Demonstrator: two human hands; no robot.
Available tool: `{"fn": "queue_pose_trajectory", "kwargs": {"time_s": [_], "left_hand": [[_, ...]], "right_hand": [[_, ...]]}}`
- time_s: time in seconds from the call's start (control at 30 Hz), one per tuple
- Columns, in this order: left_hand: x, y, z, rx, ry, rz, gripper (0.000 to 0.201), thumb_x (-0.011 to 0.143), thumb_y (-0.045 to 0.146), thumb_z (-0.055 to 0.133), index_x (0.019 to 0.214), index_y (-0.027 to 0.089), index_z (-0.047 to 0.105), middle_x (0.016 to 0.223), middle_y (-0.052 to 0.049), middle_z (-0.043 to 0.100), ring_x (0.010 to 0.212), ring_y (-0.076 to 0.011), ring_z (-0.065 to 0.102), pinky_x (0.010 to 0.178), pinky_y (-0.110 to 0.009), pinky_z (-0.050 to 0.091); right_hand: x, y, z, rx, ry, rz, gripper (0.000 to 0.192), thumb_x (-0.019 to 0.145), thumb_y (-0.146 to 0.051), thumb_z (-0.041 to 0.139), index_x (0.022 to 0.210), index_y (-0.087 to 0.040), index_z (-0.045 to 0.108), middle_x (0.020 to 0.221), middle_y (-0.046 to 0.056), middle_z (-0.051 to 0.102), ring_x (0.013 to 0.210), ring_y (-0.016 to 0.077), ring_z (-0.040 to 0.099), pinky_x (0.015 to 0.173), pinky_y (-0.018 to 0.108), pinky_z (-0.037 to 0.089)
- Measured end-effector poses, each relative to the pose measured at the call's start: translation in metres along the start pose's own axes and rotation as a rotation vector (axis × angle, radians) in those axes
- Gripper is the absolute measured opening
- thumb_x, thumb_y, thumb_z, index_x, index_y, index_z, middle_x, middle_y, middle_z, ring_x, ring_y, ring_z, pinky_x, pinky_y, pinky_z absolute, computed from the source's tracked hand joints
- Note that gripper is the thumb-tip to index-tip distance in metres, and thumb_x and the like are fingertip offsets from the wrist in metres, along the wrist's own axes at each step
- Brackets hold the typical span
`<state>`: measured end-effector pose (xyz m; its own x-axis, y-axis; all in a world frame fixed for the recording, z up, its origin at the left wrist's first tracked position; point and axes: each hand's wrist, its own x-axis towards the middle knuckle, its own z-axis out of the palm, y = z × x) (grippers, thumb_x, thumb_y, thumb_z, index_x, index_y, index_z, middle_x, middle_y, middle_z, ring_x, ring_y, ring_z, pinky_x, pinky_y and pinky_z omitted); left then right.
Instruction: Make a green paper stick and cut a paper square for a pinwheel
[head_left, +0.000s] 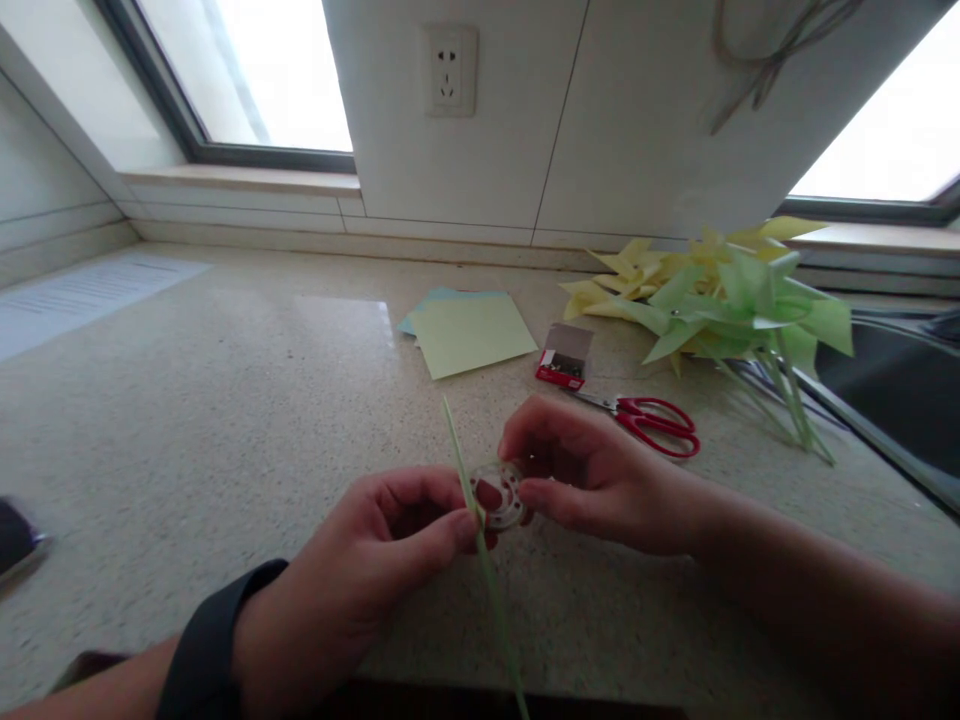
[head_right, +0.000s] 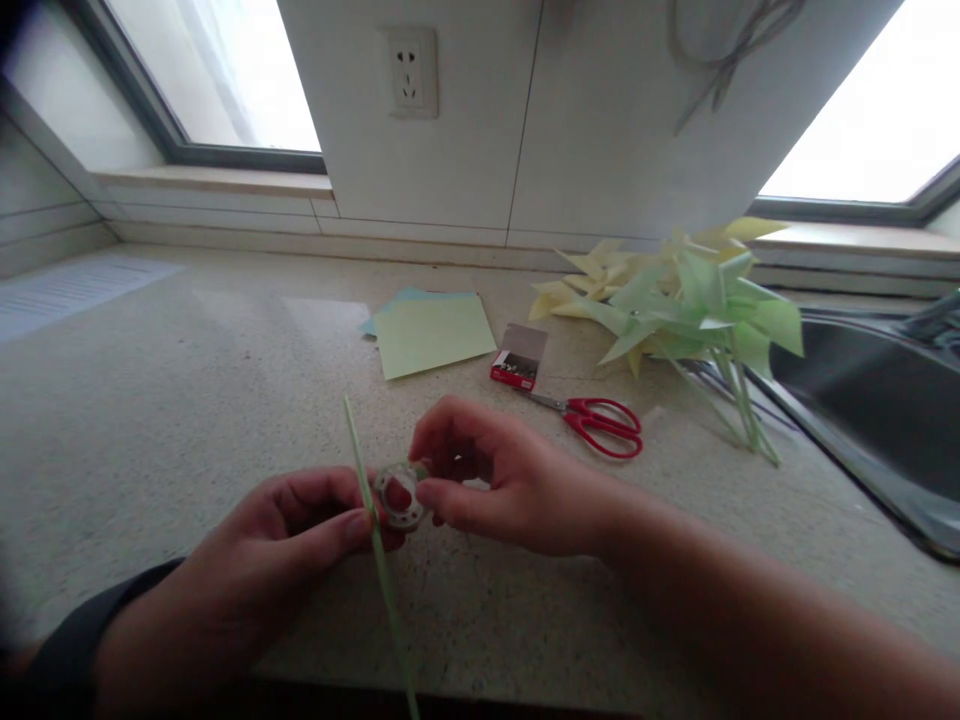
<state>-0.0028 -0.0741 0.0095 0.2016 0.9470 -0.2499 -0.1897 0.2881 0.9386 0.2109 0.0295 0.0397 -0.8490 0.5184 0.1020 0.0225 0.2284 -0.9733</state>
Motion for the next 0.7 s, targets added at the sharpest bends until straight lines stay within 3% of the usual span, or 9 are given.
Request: {"fn": "queue_pose_trajectory", "kwargs": {"time_s": [0.13, 0.3, 0.47, 0.7], "left_hand": [[0.001, 0.002, 0.002, 0.019, -0.006, 0.000, 0.021, 0.082, 0.042, 0.080, 0.088, 0.021, 0.080, 0.085, -0.002, 0.077, 0.076, -0.0166, 0.064, 0.068, -0.024, 0.046], [0.001, 0.003, 0.002, -0.047, 0.000, 0.019, 0.018, 0.085, 0.038, 0.079, 0.090, 0.021, 0.081, 0.090, -0.002, 0.080, 0.084, -0.0166, 0.068, 0.077, -0.023, 0.050], [0.002, 0.005, 0.004, -0.244, 0.064, -0.006, 0.017, 0.084, 0.034, 0.082, 0.090, 0.018, 0.081, 0.100, -0.005, 0.081, 0.094, -0.0171, 0.071, 0.086, -0.023, 0.052], [0.002, 0.006, 0.005, -0.339, 0.089, -0.017, 0.018, 0.079, 0.032, 0.086, 0.086, 0.015, 0.080, 0.096, -0.006, 0.082, 0.089, -0.0161, 0.074, 0.084, -0.021, 0.055]], "right_hand": [[0.001, 0.001, 0.003, -0.067, 0.014, -0.007, 0.021, 0.086, -0.018, 0.071, 0.094, -0.021, 0.053, 0.081, -0.004, 0.053, 0.065, 0.0083, 0.051, 0.055, 0.019, 0.043], [0.003, 0.000, 0.008, -0.058, 0.093, -0.005, 0.017, 0.086, -0.017, 0.068, 0.087, -0.021, 0.051, 0.076, -0.005, 0.052, 0.062, 0.0086, 0.053, 0.053, 0.021, 0.043], [0.004, 0.000, 0.009, -0.152, 0.127, -0.057, 0.012, 0.090, -0.023, 0.065, 0.082, -0.021, 0.056, 0.074, -0.002, 0.055, 0.064, 0.0113, 0.054, 0.057, 0.025, 0.046], [0.003, 0.002, 0.012, -0.240, 0.204, -0.221, 0.016, 0.088, -0.015, 0.069, 0.096, -0.023, 0.059, 0.087, -0.001, 0.062, 0.075, 0.0116, 0.060, 0.067, 0.025, 0.053]]}}
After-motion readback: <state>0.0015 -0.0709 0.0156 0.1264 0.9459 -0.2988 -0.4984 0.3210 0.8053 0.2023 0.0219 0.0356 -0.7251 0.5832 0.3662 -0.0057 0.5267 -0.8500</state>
